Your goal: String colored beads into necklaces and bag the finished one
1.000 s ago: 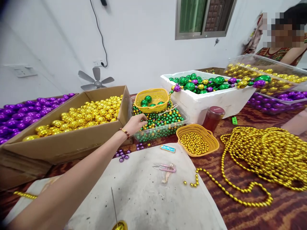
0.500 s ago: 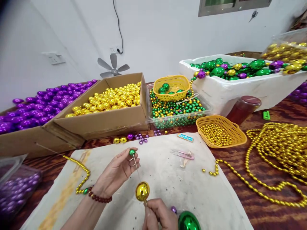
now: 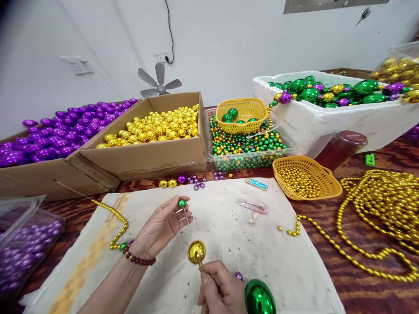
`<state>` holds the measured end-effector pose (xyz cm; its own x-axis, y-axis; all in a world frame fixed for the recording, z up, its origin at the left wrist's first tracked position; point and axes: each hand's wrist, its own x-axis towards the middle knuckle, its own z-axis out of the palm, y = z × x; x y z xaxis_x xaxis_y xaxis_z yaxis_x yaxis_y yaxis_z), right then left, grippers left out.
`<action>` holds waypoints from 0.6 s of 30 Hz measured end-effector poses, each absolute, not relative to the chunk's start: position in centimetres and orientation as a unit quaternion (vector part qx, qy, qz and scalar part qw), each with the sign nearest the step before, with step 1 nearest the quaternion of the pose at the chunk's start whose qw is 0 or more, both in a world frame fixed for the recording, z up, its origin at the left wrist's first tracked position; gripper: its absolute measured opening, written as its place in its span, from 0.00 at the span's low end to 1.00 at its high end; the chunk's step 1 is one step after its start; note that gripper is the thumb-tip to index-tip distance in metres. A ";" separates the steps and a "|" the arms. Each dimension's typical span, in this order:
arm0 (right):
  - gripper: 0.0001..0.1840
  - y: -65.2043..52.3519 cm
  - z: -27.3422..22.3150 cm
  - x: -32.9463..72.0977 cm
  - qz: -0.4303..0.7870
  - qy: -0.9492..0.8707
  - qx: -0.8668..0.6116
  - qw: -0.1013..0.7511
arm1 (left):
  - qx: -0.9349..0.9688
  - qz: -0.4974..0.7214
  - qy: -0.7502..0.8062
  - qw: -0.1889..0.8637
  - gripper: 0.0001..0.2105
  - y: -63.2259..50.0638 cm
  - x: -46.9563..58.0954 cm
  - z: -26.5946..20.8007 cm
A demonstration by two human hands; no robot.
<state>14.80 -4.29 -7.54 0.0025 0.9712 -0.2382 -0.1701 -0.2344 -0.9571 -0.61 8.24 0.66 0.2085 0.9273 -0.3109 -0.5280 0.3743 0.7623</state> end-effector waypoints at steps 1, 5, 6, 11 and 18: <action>0.22 -4.1 -7.3 14.7 0.598 -0.379 -0.513 0.485 | 0.263 0.494 0.387 0.733 0.09 8.1 -0.5 0.5; 0.19 -3.1 -6.6 14.3 0.605 -0.347 -0.490 0.523 | 0.269 0.472 0.388 0.745 0.09 7.1 0.9 -0.2; 0.18 -2.9 -6.5 14.1 0.611 -0.332 -0.487 0.529 | 0.270 0.468 0.387 0.747 0.09 6.7 1.3 -0.4; 0.16 -1.8 -6.3 13.9 0.637 -0.279 -0.473 0.541 | 0.269 0.472 0.372 0.753 0.09 4.9 3.8 -0.9; 0.15 -1.9 -3.9 18.5 0.579 -0.385 -0.511 0.505 | 0.314 0.473 0.388 0.726 0.12 5.8 8.5 0.0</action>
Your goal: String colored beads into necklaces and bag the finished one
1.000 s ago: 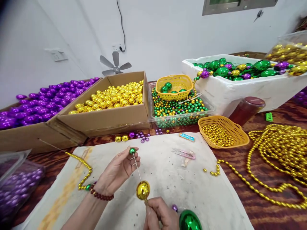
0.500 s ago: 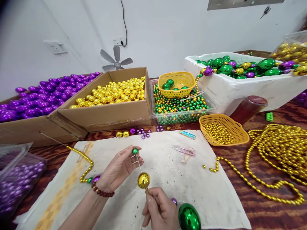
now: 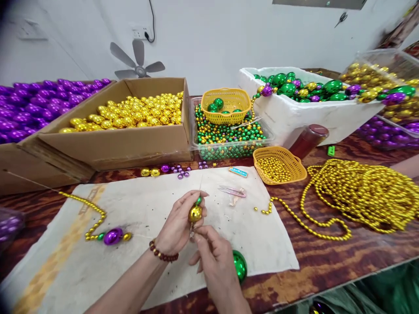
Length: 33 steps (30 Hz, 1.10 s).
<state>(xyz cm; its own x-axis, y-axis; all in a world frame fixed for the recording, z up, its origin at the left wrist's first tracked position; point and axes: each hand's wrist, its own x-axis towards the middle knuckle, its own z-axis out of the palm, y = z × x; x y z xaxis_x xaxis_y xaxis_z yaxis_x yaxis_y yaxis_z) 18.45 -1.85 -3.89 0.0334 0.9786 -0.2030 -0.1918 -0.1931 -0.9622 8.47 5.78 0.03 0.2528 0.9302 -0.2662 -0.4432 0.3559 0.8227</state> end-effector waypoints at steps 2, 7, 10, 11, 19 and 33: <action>0.15 -1.2 -2.2 21.5 0.500 -0.417 -0.565 0.507 | 0.363 0.422 0.381 0.738 0.12 6.5 10.1 0.8; 0.13 1.6 0.9 27.9 0.468 -0.395 -0.515 0.600 | 0.479 0.256 0.333 0.771 0.12 7.4 14.2 3.2; 0.07 2.7 1.4 30.0 0.498 -0.348 -0.454 0.652 | 0.483 0.224 0.298 0.792 0.12 7.5 16.1 3.9; 0.07 2.9 1.5 30.5 0.486 -0.336 -0.444 0.673 | 0.478 0.210 0.288 0.803 0.13 7.5 16.6 4.0; 0.08 2.0 1.6 33.5 0.487 -0.326 -0.414 0.696 | 0.480 0.159 0.269 0.820 0.11 8.3 18.8 3.7; 0.05 1.7 2.3 34.4 0.423 -0.407 -0.464 0.664 | 0.553 0.183 0.269 0.767 0.14 9.2 18.6 1.2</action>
